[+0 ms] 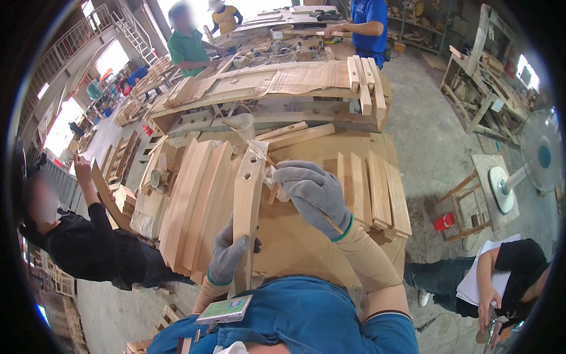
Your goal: The person applies a filler substance into pre-drilled holes on small wooden pieces using a small brush. They repeatedly dip the brush into a container, apply the filler, and place the treated pieces onto a stack on the workbench.
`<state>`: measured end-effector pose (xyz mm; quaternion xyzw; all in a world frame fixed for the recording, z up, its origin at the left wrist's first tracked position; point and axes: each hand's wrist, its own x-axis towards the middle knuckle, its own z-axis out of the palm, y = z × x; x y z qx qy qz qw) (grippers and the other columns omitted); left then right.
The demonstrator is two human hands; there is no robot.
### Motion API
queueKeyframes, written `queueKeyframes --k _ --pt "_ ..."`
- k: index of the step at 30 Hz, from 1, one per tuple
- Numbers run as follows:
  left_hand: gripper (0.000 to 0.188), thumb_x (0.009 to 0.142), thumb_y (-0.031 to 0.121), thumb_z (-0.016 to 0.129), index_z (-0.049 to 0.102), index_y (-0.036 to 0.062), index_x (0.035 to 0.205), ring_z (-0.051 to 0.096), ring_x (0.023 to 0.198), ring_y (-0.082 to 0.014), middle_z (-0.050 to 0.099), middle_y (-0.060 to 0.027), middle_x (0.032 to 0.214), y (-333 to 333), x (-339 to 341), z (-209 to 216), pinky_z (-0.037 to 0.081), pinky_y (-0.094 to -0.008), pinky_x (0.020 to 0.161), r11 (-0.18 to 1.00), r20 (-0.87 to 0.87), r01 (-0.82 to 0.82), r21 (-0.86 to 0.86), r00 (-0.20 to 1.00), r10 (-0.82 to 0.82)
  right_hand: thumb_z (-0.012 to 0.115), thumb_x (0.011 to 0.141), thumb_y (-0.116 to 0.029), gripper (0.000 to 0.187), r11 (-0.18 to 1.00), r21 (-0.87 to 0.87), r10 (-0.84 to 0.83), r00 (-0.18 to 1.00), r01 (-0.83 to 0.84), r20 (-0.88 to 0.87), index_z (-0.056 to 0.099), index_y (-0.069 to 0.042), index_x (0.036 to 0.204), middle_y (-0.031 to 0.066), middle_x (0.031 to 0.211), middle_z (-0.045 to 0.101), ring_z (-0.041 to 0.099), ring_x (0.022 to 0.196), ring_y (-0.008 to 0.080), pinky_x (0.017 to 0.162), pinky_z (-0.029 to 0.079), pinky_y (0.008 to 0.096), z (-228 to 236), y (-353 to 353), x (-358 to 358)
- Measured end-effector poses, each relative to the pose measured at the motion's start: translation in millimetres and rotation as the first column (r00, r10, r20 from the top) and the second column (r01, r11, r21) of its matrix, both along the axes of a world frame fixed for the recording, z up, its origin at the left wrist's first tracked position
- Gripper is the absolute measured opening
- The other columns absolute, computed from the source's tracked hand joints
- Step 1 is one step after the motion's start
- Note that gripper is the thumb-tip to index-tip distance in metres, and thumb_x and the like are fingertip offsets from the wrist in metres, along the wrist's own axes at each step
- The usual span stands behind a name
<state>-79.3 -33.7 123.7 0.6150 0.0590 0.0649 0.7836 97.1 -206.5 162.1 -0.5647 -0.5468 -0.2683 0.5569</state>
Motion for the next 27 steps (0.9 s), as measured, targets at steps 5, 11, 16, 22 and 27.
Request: queueKeyframes --k 5,11,16,22,27 --pt "0.073 0.085 0.011 0.063 0.025 -0.0027 0.146 0.056 0.082 -0.009 0.055 -0.0041 0.109 -1.7 0.7 1.2 0.049 -0.0246 0.071 1.0 0.01 0.007 -0.01 1.0 -0.007 0.067 0.075 0.009 0.023 0.998 0.025 -0.06 0.997 0.061 -0.041 0.049 -0.005 0.076 0.012 0.092 0.068 0.066 0.097 0.0297 0.08 0.055 0.035 8.6 -4.3 -1.3" --pt "0.065 0.086 0.024 0.064 0.038 0.0001 0.14 0.063 0.081 -0.0145 0.061 -0.0075 0.105 -5.5 -0.9 2.0 0.054 -0.03 0.071 0.997 -0.012 -0.042 0.071 0.999 0.043 0.066 0.075 0.011 0.023 0.999 0.037 0.037 0.997 -0.034 -0.07 0.049 -0.004 0.076 0.0133 0.092 0.068 0.066 0.096 0.0288 0.081 0.054 0.0345 6.0 -7.0 -1.5" --pt "0.067 0.086 0.026 0.066 0.037 0.0002 0.141 0.062 0.081 -0.0137 0.061 -0.0066 0.105 -3.9 0.5 2.9 0.054 -0.0295 0.071 0.999 -0.008 -0.016 0.046 1.0 0.017 0.066 0.073 0.008 0.019 0.99 0.118 -0.066 0.99 0.081 -0.128 0.054 -0.005 0.077 0.0117 0.097 0.067 0.064 0.098 0.0283 0.08 0.053 0.0323 3.8 -4.3 2.5" --pt "0.069 0.087 0.012 0.061 0.028 0.0073 0.147 0.056 0.079 -0.0079 0.057 -0.0012 0.108 1.2 1.9 0.7 0.052 -0.0253 0.07 1.0 0.036 0.0 0.012 0.999 -0.001 0.066 0.073 0.012 0.021 0.952 0.191 -0.216 0.968 0.238 -0.128 0.058 -0.004 0.083 0.0129 0.095 0.066 0.064 0.094 0.0255 0.08 0.053 0.0329 -10.8 1.9 8.4" --pt "0.066 0.088 0.014 0.062 0.032 0.0088 0.146 0.06 0.077 -0.0108 0.061 -0.0025 0.102 12.7 4.9 9.4 0.053 -0.0256 0.069 0.983 0.051 -0.183 -0.008 0.982 0.183 0.06 0.083 0.008 0.018 0.946 0.138 -0.255 0.935 0.294 -0.248 0.061 -0.002 0.098 0.0115 0.098 0.065 0.062 0.088 0.0196 0.077 0.052 0.0309 -28.3 -20.3 5.8"
